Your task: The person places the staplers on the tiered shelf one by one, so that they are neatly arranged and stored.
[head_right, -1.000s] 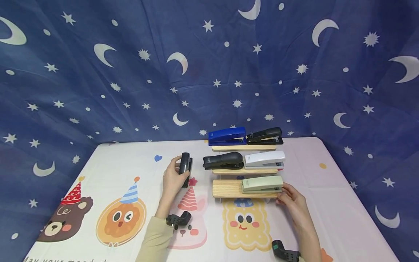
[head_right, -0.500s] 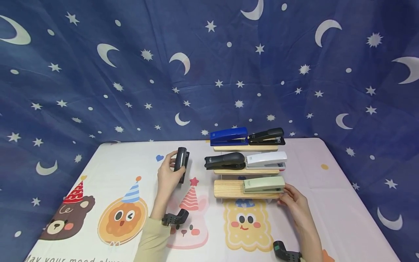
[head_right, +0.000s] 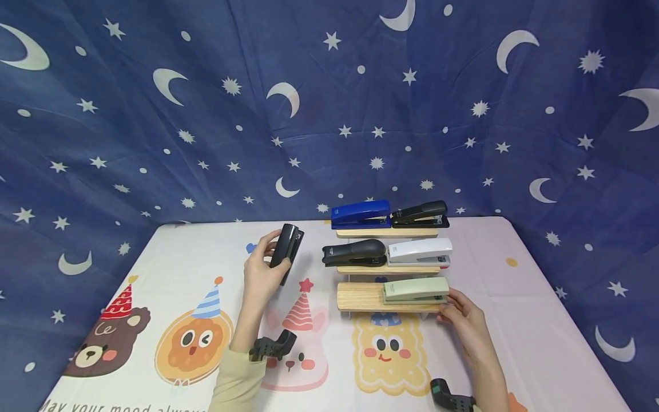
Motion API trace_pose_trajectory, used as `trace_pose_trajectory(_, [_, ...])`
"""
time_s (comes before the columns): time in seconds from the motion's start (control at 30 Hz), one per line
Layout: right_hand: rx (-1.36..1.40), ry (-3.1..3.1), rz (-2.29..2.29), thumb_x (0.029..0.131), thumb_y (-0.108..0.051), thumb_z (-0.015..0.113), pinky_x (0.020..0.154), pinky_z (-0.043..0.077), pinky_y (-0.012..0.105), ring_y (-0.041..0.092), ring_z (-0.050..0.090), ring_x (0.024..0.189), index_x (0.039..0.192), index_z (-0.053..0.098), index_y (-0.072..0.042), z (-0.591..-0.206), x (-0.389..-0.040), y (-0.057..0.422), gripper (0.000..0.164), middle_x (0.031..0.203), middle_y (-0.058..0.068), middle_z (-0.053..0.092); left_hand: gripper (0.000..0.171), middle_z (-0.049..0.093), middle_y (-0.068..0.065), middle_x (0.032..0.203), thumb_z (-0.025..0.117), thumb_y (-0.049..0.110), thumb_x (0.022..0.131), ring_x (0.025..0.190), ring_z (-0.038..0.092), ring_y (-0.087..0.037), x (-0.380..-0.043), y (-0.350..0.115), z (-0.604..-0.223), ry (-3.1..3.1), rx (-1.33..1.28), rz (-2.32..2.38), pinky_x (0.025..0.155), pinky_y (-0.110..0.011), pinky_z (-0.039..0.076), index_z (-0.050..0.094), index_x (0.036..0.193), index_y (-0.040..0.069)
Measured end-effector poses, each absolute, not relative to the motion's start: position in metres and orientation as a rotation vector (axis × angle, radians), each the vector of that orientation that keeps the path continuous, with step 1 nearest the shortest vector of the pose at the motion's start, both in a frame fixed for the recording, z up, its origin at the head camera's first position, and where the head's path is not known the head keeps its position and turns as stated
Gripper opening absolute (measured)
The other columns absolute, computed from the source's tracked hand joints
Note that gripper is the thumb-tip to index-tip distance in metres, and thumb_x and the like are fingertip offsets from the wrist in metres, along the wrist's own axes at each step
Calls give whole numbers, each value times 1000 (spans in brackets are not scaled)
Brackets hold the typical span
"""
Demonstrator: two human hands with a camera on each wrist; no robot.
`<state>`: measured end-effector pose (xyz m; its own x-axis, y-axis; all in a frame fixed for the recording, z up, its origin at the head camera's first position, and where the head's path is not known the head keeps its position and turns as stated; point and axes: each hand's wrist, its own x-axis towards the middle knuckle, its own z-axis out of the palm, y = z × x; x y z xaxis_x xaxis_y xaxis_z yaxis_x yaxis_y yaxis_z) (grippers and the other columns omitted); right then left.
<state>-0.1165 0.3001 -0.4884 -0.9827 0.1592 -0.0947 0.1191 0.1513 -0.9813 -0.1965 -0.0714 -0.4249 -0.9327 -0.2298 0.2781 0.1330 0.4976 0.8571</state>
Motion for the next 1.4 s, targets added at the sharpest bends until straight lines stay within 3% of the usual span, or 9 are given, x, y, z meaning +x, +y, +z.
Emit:
trace_pose_trajectory(0.5, [-251, -2318, 2042, 95, -6, 52, 70, 52, 16, -5, 61, 83, 133, 37, 13, -492, -114, 301, 45, 96, -25, 60, 57, 68, -4, 104, 65, 3, 73, 94, 56, -18, -177, -68, -399, -2344, -71, -1408, 74, -31, 42, 63, 124, 30])
trace_pose_trajectory(0.9, [-277, -2342, 2016, 95, -9, 53, 71, 52, 16, -4, 61, 84, 131, 40, 6, -490, -115, 300, 41, 96, -24, 60, 57, 69, -4, 107, 66, 2, 73, 94, 55, -16, -164, -59, -385, -2363, -192, -1424, 73, -31, 46, 64, 123, 29])
trace_pose_trajectory(1.2, [-286, -2397, 1960, 96, -10, 51, 72, 53, 16, -6, 60, 85, 136, 34, 13, -489, -116, 299, 49, 96, -27, 58, 57, 69, 2, 106, 67, 0, 72, 93, 55, -14, -153, -49, -378, -2406, -331, -1473, 72, -28, 48, 66, 121, 29])
trace_pose_trajectory(1.4, [-267, -2348, 2010, 96, -9, 53, 71, 52, 16, -5, 61, 84, 129, 43, 3, -488, -115, 299, 37, 96, -24, 60, 56, 68, 0, 104, 67, 2, 73, 92, 55, -13, -147, -40, -377, -2461, -388, -1479, 76, -31, 45, 65, 121, 32])
